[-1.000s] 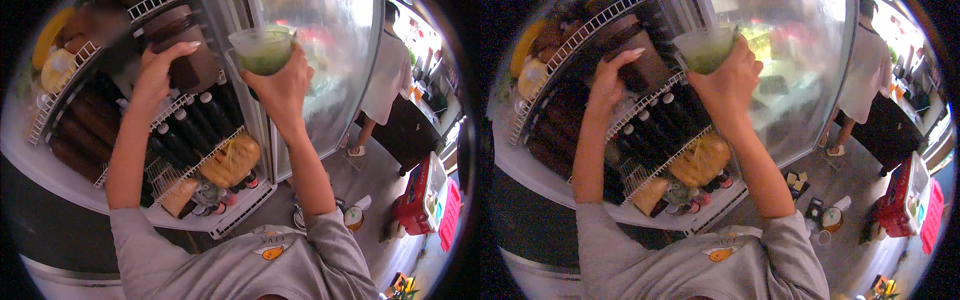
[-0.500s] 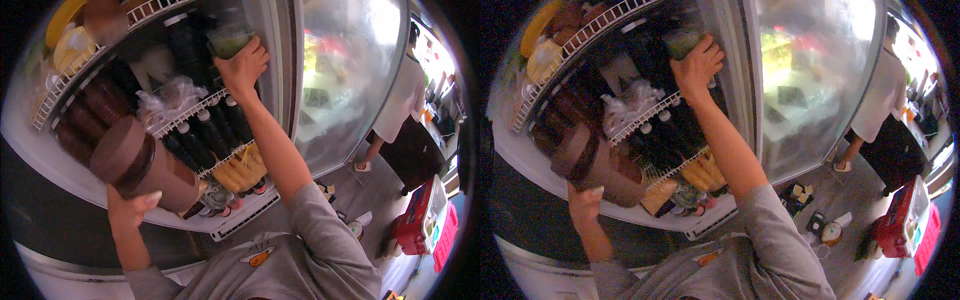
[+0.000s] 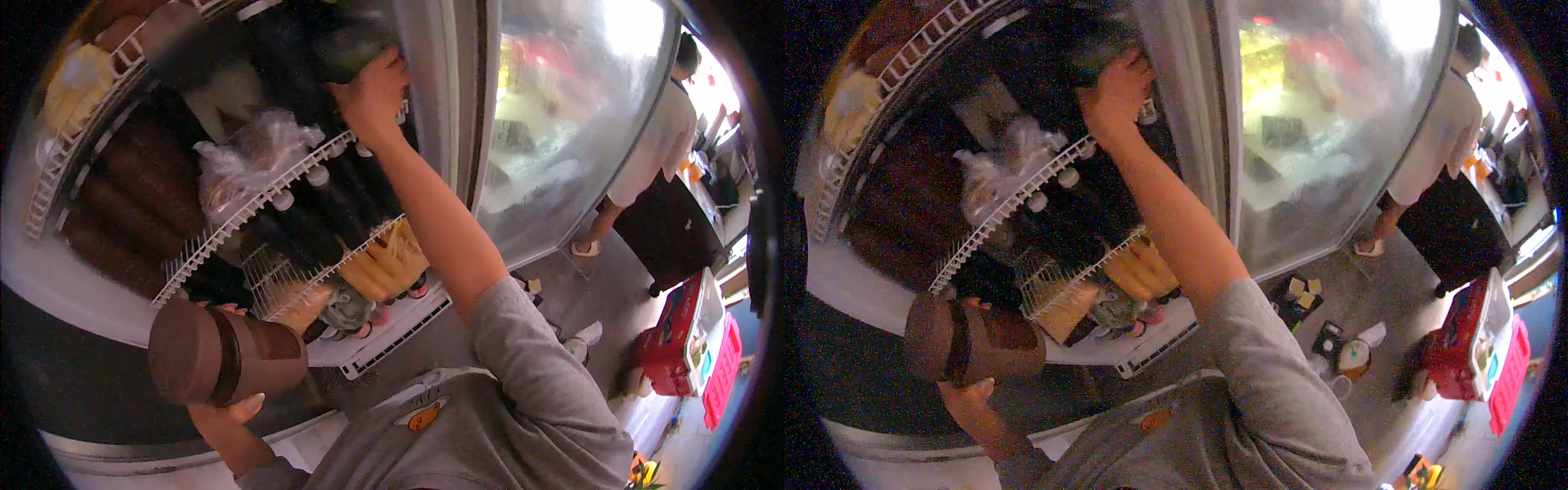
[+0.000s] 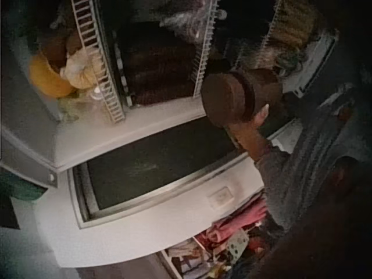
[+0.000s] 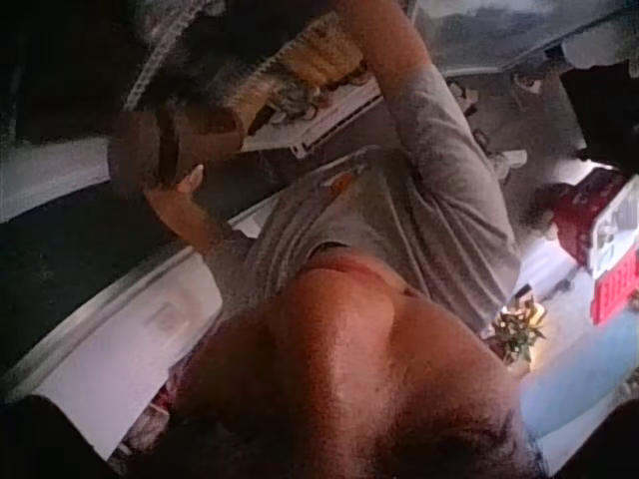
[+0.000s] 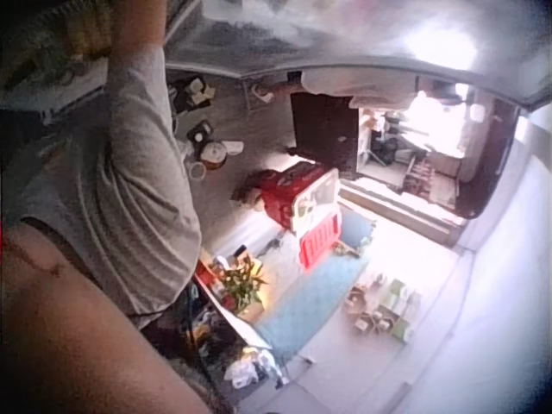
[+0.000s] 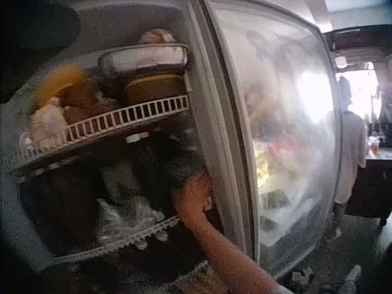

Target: The person fills plastic cups with ice using a scoop, pours beverages, uses a hand mixer to blend a drink, retrieves jars from a refrigerator, spreads chocolate onto snacks with a spoon, and places the orders into plastic bags.

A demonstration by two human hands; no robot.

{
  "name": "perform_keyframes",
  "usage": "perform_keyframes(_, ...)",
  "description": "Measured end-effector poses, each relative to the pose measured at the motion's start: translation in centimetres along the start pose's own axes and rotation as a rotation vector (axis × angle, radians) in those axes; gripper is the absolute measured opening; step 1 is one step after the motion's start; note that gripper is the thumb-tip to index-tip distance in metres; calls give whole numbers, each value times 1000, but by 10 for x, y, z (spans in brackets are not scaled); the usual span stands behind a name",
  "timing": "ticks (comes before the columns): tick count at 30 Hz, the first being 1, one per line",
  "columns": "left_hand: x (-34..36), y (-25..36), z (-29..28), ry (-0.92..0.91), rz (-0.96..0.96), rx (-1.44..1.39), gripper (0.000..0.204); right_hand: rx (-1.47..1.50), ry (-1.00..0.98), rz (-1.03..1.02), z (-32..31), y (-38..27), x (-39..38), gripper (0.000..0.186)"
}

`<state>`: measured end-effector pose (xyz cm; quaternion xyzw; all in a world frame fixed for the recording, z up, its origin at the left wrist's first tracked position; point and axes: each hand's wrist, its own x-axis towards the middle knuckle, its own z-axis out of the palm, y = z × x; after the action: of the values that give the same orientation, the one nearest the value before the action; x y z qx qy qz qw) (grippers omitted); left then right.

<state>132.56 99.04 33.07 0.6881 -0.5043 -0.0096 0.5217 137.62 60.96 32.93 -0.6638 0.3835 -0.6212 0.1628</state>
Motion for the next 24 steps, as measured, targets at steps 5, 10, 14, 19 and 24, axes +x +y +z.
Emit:
perform_keyframes(5,-12,-9,32,80,-93,-48,77,98,-67,-161,-65,15,-10,65)
perform_keyframes(10,-32,14,57,162,-162,19,79,274,459,-340,-209,142,48,14)
perform_keyframes(14,-46,38,107,211,-223,50,81,144,613,176,-310,373,178,41)
perform_keyframes(19,-88,85,168,360,-367,140,84,203,114,327,-340,577,266,58)
perform_keyframes(24,-137,158,207,502,-499,262,87,139,-294,526,-323,626,278,82)
